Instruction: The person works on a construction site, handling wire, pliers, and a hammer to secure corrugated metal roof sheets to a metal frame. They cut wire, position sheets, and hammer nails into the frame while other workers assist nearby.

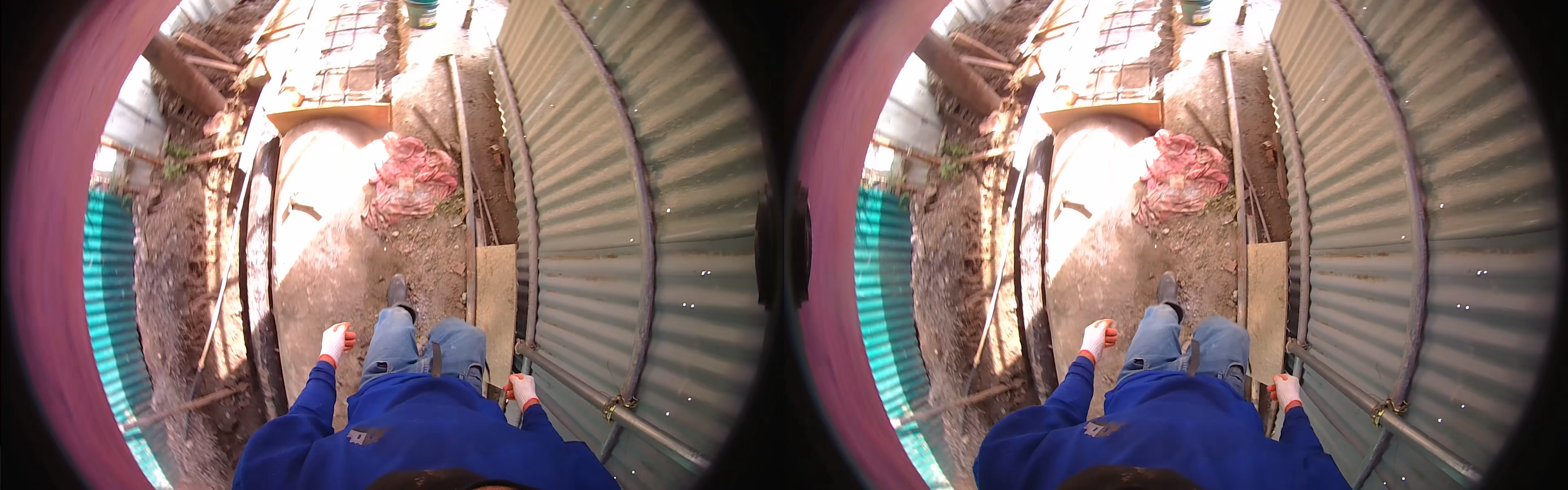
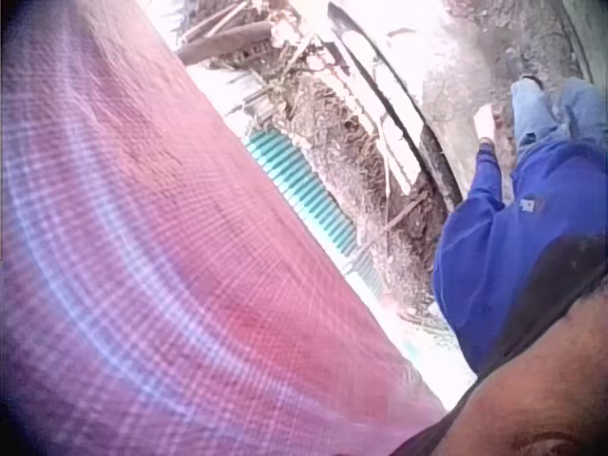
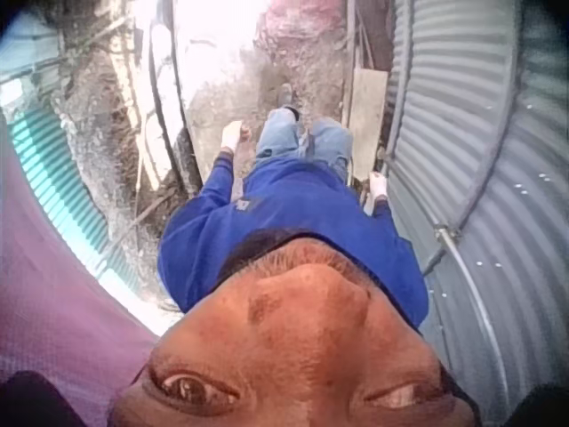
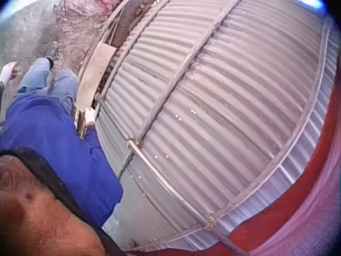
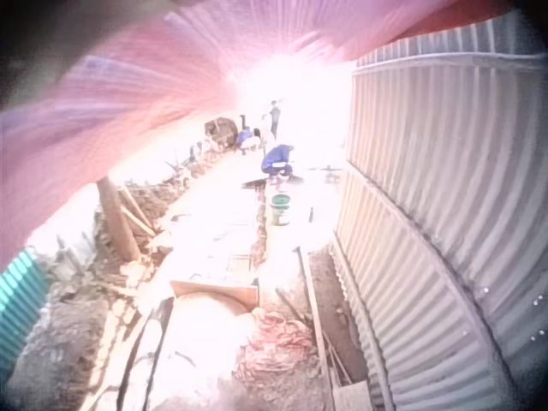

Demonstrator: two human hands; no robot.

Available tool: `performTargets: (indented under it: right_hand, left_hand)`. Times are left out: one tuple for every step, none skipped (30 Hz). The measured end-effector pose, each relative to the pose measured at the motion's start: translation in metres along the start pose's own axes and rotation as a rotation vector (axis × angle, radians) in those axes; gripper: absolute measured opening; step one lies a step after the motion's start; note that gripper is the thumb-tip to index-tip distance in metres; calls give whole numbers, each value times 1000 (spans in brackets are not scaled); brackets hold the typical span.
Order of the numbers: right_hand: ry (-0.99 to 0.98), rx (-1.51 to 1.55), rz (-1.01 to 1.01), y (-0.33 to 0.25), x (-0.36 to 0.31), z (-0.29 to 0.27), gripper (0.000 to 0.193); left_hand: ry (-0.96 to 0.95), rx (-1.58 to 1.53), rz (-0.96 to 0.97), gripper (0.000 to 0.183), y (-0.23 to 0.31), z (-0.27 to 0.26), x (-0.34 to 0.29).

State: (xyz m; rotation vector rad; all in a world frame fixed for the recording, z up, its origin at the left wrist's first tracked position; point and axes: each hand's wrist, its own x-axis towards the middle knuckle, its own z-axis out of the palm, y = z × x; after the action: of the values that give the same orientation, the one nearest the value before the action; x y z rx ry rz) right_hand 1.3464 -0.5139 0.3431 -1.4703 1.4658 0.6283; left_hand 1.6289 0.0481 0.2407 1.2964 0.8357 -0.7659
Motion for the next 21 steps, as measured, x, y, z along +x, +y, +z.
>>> performTargets:
  right_hand:
    - [24, -6, -10, -20, -5, 8, 25]
    - [51, -3, 4, -37, -6, 17, 25]
    - [71, 3, 28, -58, -4, 25, 26]
    - [116, 39, -53, -71, -5, 35, 24]
    - [97, -101, -45, -86, -2, 37, 29]
    - [127, -210, -163, -100, 3, 45, 29]
    - [150, -281, -249, -116, 12, 47, 30]
    - [152, -329, -280, -140, 31, 50, 31]
    - [148, -362, -276, -161, 48, 58, 31]
    - [152, -419, -215, -186, 66, 55, 32]
    - [131, -488, -315, -219, 86, 46, 34]
    - [281, -743, -406, -257, 107, 48, 35]
    - [-44, -313, -164, -296, 126, 26, 38]
    - [-29, -256, -169, -341, 141, 20, 32]
    - [-19, -75, -194, -385, 152, 7, 30]
    - [-49, 31, -212, -436, 161, -8, 30]
    - [-58, 154, -189, -489, 170, -20, 30]
    - [-76, 169, -258, -539, 178, -31, 29]
    - [-84, 205, -330, -587, 185, -37, 27]
    - [-120, 193, -389, -633, 193, -45, 28]
    - [-86, 147, -439, -675, 201, -47, 31]
  left_hand:
    - [13, 175, 36, 25, 44, 24, 4]
    - [16, 294, 66, 27, 86, 51, 11]
    - [14, 383, 133, 28, 130, 75, 20]
    - [6, 417, 189, 28, 171, 96, 28]
    - [2, 418, 205, 29, 207, 116, 36]
    - [46, 371, 211, 28, 239, 137, 47]
    - [33, 357, 270, 29, 268, 159, 62]
    - [28, 324, 282, 29, 294, 176, 76]
    - [58, 308, 252, 29, 309, 187, 87]
    - [77, 352, 292, 30, 321, 201, 101]
    - [65, 331, 327, 30, 332, 219, 120]
    - [91, 328, 330, 31, 331, 227, 129]
    - [117, 346, 301, 31, 326, 228, 134]
    - [205, 460, 317, 31, 321, 234, 141]
    - [215, 451, 343, 31, 309, 230, 141]
    - [270, 449, 257, 31, 300, 231, 145]
    - [274, 514, 232, 34, 290, 225, 143]
    - [334, 500, 196, 35, 281, 223, 143]
    - [367, 489, 228, 34, 273, 219, 141]
    - [377, 469, 186, 34, 267, 215, 141]
    - [402, 507, 177, 30, 264, 214, 144]
